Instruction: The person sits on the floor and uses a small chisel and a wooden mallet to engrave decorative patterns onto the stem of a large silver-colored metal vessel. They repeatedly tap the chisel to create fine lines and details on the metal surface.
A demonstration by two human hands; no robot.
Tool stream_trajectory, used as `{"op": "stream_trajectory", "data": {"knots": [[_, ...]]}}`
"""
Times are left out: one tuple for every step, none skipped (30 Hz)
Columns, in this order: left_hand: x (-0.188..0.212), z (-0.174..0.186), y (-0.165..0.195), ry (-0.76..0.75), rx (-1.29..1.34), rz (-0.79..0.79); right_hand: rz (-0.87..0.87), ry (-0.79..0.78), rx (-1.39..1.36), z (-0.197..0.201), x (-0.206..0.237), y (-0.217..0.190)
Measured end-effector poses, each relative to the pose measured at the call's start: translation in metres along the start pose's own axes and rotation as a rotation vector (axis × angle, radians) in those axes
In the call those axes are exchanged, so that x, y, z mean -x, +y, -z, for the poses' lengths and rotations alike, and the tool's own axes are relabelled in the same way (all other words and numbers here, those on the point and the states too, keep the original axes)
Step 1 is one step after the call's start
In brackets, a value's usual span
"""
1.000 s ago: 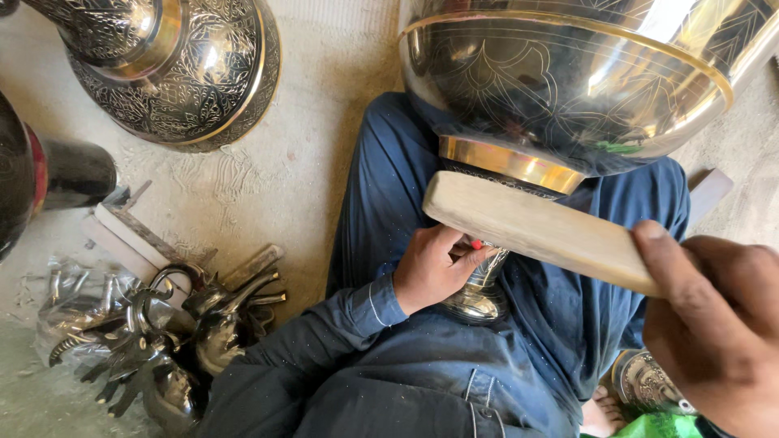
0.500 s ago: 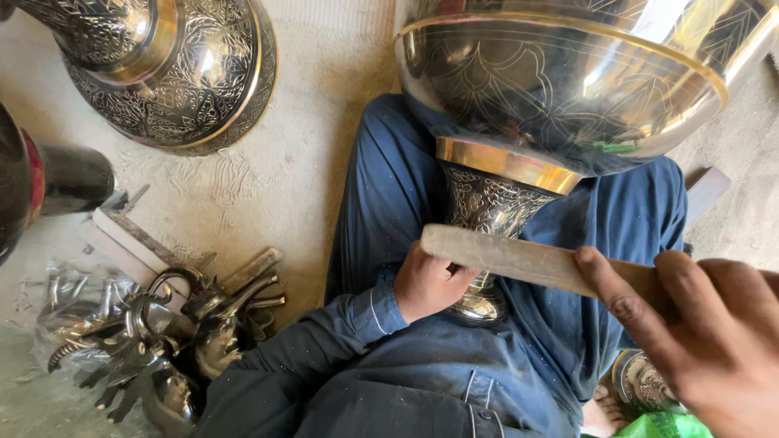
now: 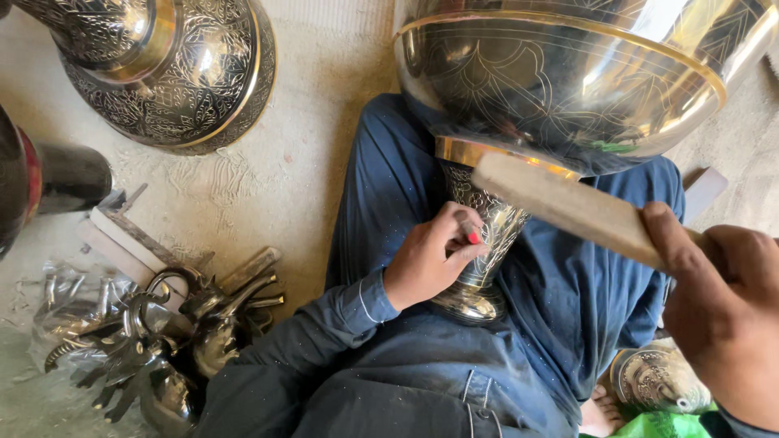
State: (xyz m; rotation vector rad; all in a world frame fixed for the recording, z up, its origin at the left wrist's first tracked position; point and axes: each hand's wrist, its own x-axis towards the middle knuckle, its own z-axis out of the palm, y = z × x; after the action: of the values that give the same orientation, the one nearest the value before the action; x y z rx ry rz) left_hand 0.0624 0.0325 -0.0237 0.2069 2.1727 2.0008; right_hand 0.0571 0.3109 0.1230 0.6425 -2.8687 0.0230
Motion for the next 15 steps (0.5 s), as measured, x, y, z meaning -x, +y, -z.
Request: {"op": "stream_trajectory", "data": {"knots": [[-0.004, 0.003, 0.003, -0.021, -0.011, -0.059, -0.02, -0.015, 0.015, -0.002, -0.002, 0.001], [-0.006, 0.004, 0.006, -0.046, -0.021, -0.117, -0.05, -0.019, -0.022, -0.001, -0.001, 0.001], [-0.009, 0.005, 0.009, -0.073, -0.028, -0.172, -0.08, -0.022, -0.059, -0.002, -0.002, 0.001], [-0.012, 0.006, 0.011, -0.094, -0.027, -0.166, -0.113, -0.012, -0.149, 0.0, -0.002, 0.001], [-0.015, 0.007, 0.013, -0.112, -0.027, -0.158, -0.173, -0.007, -0.257, 0.001, -0.002, 0.001], [-0.016, 0.008, 0.015, -0.132, -0.028, -0.148, -0.233, 0.004, -0.365, 0.003, -0.003, 0.001], [-0.016, 0.008, 0.016, -0.138, -0.026, -0.133, -0.326, 0.011, -0.491, 0.004, -0.003, -0.001], [-0.017, 0.008, 0.017, -0.144, -0.024, -0.119, -0.307, -0.014, -0.473, 0.006, -0.005, 0.001], [-0.018, 0.008, 0.018, -0.147, -0.024, -0.108, -0.288, -0.039, -0.454, 0.007, -0.006, 0.001], [-0.018, 0.008, 0.018, -0.142, -0.035, -0.122, -0.157, -0.098, -0.29, 0.008, -0.008, 0.003], [-0.018, 0.007, 0.019, -0.138, -0.046, -0.138, -0.028, -0.156, -0.126, 0.009, -0.01, 0.004], [-0.019, 0.007, 0.019, -0.131, -0.058, -0.155, -0.08, -0.119, -0.231, 0.01, -0.01, 0.003], [-0.019, 0.006, 0.019, -0.131, -0.044, -0.135, -0.13, -0.085, -0.336, 0.01, -0.01, 0.003], [-0.018, 0.006, 0.019, -0.133, -0.028, -0.112, -0.113, -0.082, -0.316, 0.01, -0.01, 0.002], [-0.018, 0.006, 0.019, -0.137, -0.012, -0.09, -0.096, -0.078, -0.296, 0.01, -0.009, 0.0]]}}
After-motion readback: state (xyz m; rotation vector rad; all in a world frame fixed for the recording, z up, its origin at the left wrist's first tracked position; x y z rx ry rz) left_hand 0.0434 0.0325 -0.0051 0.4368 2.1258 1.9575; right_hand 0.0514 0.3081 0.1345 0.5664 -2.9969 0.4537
